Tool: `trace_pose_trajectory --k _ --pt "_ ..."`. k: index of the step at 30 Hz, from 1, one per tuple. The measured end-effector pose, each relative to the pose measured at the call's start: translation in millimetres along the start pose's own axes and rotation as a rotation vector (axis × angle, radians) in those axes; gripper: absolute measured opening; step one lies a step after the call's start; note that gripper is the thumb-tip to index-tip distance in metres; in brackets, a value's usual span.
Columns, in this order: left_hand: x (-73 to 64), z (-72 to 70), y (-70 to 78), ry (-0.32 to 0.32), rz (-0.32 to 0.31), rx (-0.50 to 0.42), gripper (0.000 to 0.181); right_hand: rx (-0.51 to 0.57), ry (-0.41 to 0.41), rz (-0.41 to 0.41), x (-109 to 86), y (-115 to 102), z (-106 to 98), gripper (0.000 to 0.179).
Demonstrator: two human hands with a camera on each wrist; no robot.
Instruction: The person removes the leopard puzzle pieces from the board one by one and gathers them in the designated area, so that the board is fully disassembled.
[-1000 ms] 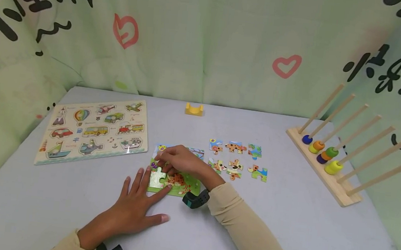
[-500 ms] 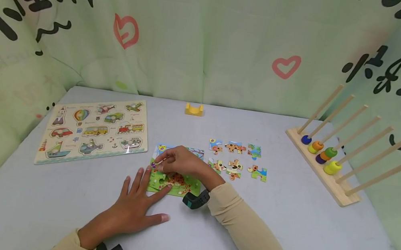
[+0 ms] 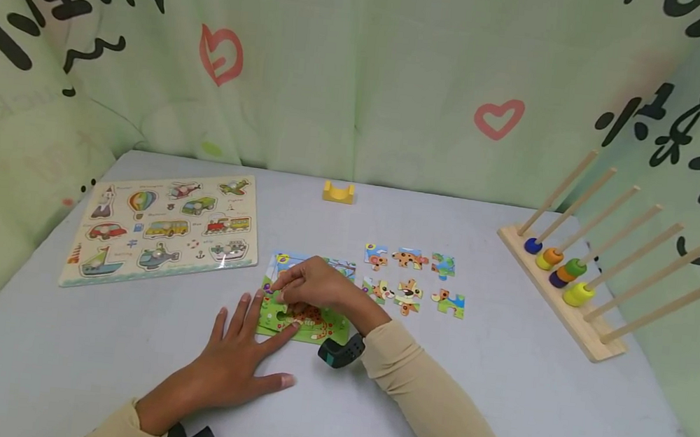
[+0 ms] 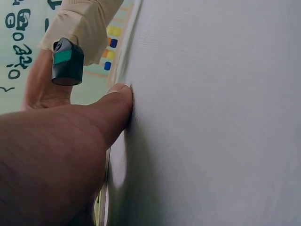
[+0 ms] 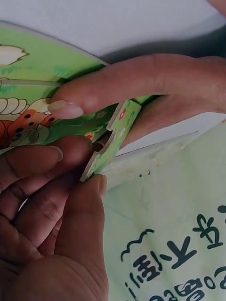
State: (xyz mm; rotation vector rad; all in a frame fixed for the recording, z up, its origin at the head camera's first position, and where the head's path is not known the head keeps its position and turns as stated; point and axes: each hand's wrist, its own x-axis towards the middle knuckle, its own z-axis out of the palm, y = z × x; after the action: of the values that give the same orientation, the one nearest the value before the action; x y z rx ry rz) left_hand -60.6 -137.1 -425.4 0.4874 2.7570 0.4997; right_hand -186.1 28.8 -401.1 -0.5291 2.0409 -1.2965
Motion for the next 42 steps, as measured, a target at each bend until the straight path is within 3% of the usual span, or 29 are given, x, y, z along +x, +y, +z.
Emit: trace_pose_trajectory --k 8,19,31,37,42 --pt "1.9 1.7 -0.2 -0.006 -0.010 0.015 0.080 0.063 0.079 0.016 0.0 4 -11 0.017" --pt "0.8 0.8 0.3 -0.001 -0.015 0.008 0.079 0.082 0.121 -0.011 -14.6 9 -31 0.020" --pt "1.2 4.3 -1.3 0.013 -0.016 -0.009 0.076 -0.013 0.235 0.019 -49.3 28 -57 0.019" --pt "1.7 3.9 0.5 0.015 -0.021 -0.012 0.075 0.018 0.235 -0.012 -68.0 38 -65 0.020" --pt "0.8 3.3 3.1 0.024 -0.009 -0.026 0.072 -0.035 0.246 0.023 -79.8 48 -71 0.018"
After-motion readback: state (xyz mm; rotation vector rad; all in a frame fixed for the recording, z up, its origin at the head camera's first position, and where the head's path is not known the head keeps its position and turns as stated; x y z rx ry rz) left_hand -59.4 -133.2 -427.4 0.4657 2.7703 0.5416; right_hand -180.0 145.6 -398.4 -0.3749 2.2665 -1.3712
